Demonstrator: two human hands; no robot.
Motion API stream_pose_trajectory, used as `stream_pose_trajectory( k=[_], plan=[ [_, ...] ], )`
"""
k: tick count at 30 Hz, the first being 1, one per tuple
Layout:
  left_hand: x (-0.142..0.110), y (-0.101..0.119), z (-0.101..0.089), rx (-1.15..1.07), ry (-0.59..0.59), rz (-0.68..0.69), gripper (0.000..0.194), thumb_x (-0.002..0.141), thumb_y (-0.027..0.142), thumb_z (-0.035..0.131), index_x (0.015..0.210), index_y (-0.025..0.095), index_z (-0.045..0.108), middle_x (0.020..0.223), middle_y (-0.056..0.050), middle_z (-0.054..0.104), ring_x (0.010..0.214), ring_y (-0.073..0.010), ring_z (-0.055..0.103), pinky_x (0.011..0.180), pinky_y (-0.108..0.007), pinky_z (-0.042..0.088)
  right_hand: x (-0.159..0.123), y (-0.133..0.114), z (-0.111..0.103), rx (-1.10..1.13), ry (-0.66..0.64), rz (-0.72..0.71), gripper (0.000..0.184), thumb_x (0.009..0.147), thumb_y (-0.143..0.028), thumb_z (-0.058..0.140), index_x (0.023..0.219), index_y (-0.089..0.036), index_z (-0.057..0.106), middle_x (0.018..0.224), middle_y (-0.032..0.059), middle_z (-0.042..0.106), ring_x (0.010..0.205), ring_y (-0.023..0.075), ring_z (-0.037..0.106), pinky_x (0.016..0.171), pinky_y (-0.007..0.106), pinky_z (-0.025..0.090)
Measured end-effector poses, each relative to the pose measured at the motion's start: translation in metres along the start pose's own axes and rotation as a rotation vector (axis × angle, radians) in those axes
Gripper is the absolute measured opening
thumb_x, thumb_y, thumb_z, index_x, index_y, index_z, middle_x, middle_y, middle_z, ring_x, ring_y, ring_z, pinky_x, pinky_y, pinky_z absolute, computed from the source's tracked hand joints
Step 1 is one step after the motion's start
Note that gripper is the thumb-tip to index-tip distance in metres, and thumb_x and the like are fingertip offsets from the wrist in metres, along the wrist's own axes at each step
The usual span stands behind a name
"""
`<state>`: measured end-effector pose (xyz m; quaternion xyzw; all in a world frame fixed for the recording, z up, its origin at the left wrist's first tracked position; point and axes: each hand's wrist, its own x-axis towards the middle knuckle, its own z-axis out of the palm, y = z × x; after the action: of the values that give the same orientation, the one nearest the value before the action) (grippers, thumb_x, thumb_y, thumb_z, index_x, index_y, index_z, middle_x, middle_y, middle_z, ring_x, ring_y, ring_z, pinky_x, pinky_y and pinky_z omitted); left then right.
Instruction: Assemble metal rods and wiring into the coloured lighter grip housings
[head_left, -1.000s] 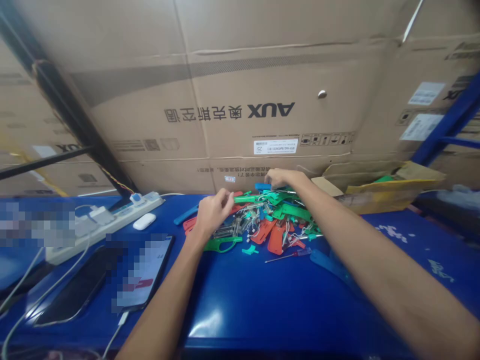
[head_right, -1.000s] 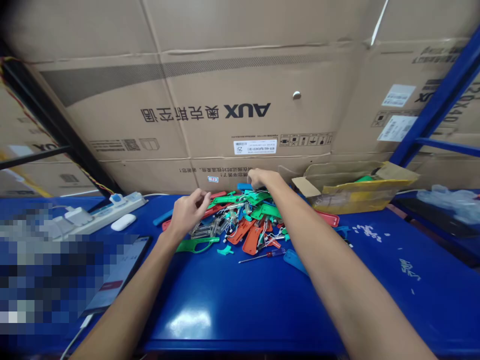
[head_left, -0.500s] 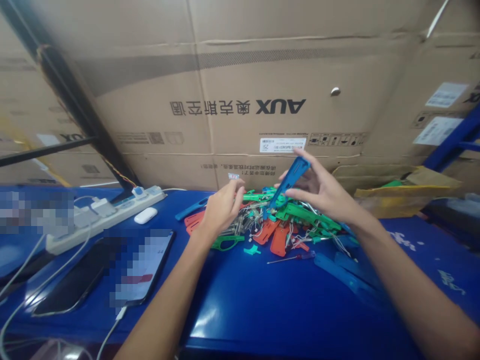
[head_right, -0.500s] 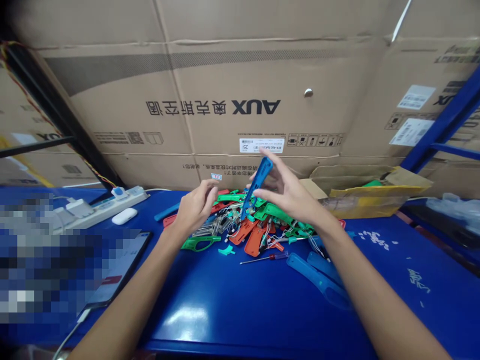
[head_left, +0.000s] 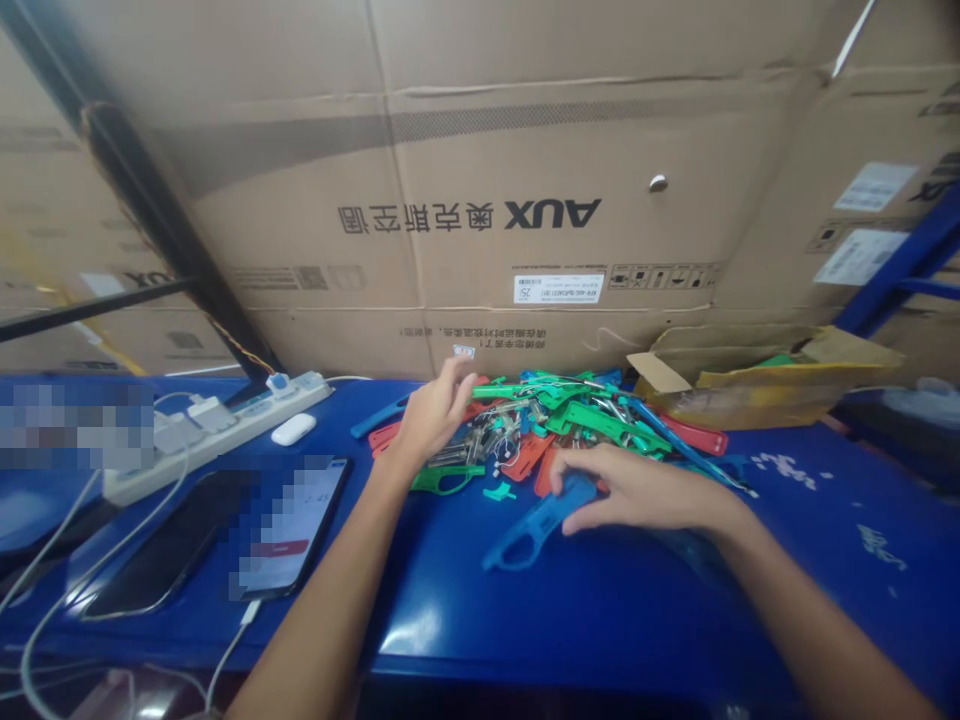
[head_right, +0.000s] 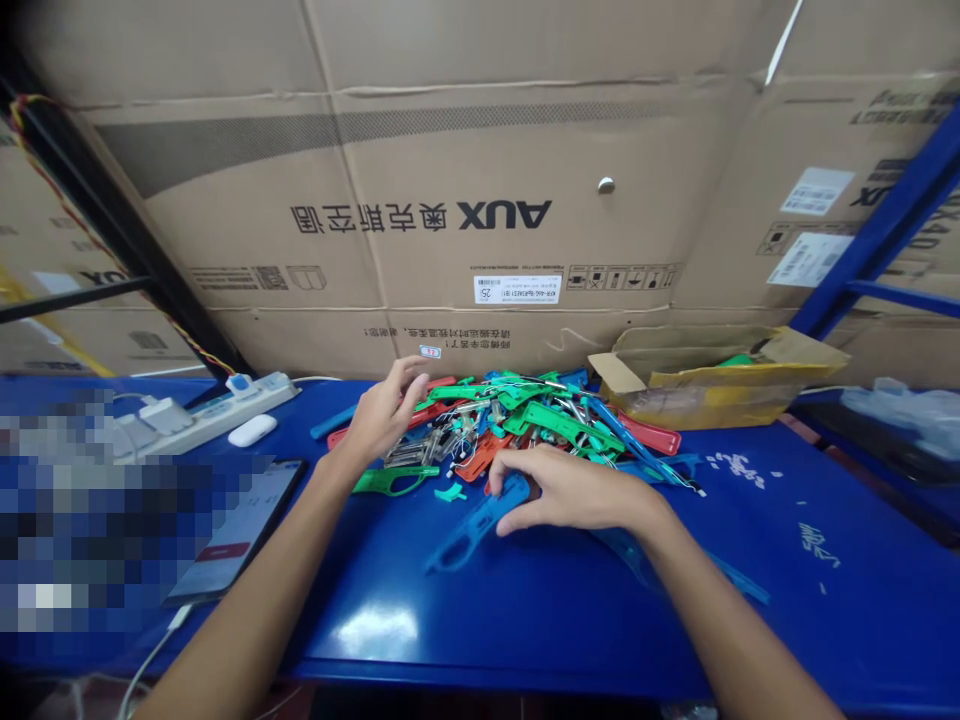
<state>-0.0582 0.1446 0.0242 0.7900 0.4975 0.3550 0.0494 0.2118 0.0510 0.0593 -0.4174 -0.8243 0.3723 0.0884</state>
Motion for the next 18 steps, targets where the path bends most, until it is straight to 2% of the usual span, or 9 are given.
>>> stream_pose_trajectory(
  k=[4,7,12,18],
  plan=[
    [0.000,0.002,0.001,-0.011,-0.063,0.023,0.041,0.106,0.046,0.038,0.142,0.027,0.045,0.103,-0.003,0.077,0.094,-0.0270,0.074,0.082,-0.034,0.051,-0.009,0.010,-0.005,-0.069,-0.100,0.137,0.037,0.084,-0.047,0.074,0.107,-0.021,0.064,0.091,0.0010,0.062,0.081,0.0180,0.057,0.070,0.028,0.043],
    [0.001,0.002,0.001,-0.011,-0.093,0.041,0.042,0.105,0.048,0.038,0.141,0.027,0.047,0.103,-0.003,0.077,0.094,-0.0270,0.074,0.082,-0.035,0.051,-0.012,0.014,-0.007,-0.042,-0.163,0.156,0.040,0.079,-0.049,0.078,0.103,-0.019,0.066,0.088,0.0010,0.061,0.080,0.0178,0.056,0.068,0.027,0.043],
    [0.002,0.000,0.005,0.005,-0.129,0.087,0.036,0.105,0.041,0.041,0.134,0.025,0.054,0.104,-0.006,0.078,0.092,-0.0247,0.074,0.078,-0.033,0.050,-0.010,0.014,-0.008,-0.026,-0.138,0.117,0.017,0.082,-0.032,0.074,0.090,-0.019,0.066,0.078,-0.0006,0.062,0.073,0.0161,0.058,0.064,0.026,0.042],
    [0.000,0.003,0.016,0.043,-0.149,0.178,0.030,0.104,0.034,0.043,0.121,0.024,0.065,0.095,-0.005,0.077,0.081,-0.0228,0.072,0.074,-0.032,0.051,-0.002,0.016,0.001,-0.032,-0.141,0.096,0.008,0.085,-0.019,0.067,0.093,-0.018,0.065,0.081,0.0009,0.067,0.071,0.0153,0.060,0.062,0.024,0.044]
  ],
)
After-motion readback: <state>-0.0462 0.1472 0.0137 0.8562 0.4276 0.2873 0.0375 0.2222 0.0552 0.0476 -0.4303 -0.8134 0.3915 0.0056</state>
